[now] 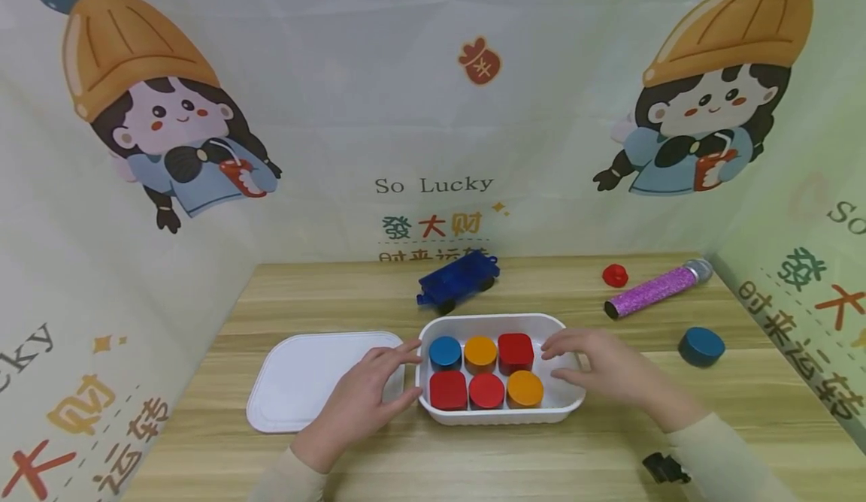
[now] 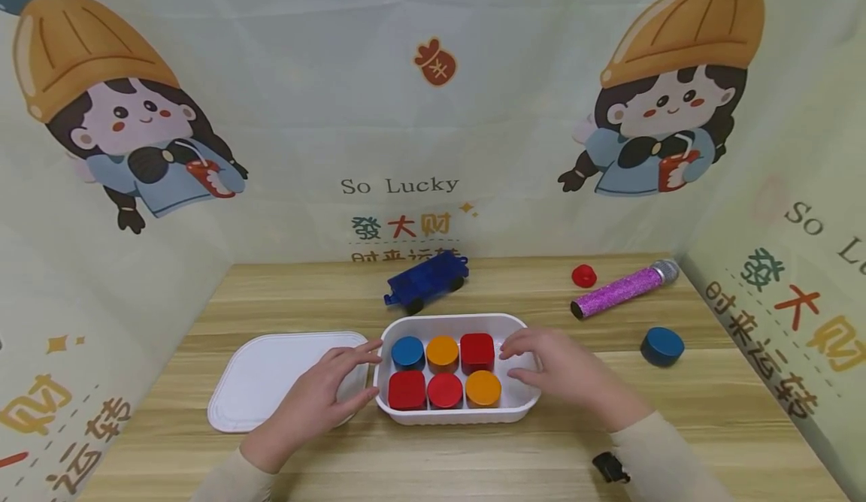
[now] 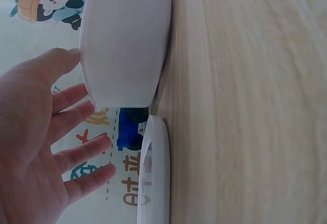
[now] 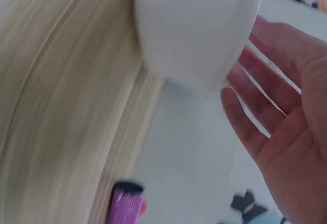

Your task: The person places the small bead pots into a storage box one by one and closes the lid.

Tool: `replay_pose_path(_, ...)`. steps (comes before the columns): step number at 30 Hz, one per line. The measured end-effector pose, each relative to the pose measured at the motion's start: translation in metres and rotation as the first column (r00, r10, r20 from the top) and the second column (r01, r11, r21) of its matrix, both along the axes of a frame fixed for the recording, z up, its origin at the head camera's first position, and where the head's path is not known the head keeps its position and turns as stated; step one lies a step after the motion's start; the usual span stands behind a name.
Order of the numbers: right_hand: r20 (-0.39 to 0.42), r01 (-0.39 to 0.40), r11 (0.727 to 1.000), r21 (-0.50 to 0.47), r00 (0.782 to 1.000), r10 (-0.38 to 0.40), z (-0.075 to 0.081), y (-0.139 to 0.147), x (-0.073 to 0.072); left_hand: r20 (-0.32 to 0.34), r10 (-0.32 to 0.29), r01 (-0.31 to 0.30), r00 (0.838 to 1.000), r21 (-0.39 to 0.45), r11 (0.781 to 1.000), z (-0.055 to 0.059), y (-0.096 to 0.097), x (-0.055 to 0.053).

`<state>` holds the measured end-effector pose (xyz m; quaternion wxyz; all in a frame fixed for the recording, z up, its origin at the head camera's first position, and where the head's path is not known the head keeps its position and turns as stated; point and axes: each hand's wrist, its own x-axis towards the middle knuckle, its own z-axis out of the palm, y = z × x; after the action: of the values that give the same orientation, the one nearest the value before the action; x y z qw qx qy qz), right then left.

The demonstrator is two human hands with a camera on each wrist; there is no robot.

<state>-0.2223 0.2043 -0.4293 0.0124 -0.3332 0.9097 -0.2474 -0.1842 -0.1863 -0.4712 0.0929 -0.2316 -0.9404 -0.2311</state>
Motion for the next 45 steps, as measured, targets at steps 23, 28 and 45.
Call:
replay_pose_path(23, -0.370, 0.306, 0.950, -0.053, 0.878, -0.304, -0.029, 0.146, 0.006, 0.054, 0.022, -0.022, 0.998, -0.004, 1.000, -0.002, 0.001, 0.000)
replay_pose_path(28, -0.352, 0.374, 0.925, -0.062, 0.860, -0.371, -0.029, 0.169, 0.007, 0.017, 0.001, -0.001, 1.000, -0.003, 1.000, 0.000, 0.001, -0.001)
replay_pose_path(45, -0.185, 0.465, 0.883, 0.058, 0.875, -0.449, -0.033, 0.193, 0.000, 0.023, 0.000, 0.000, 1.000, -0.003, 1.000, -0.001, 0.000, -0.001)
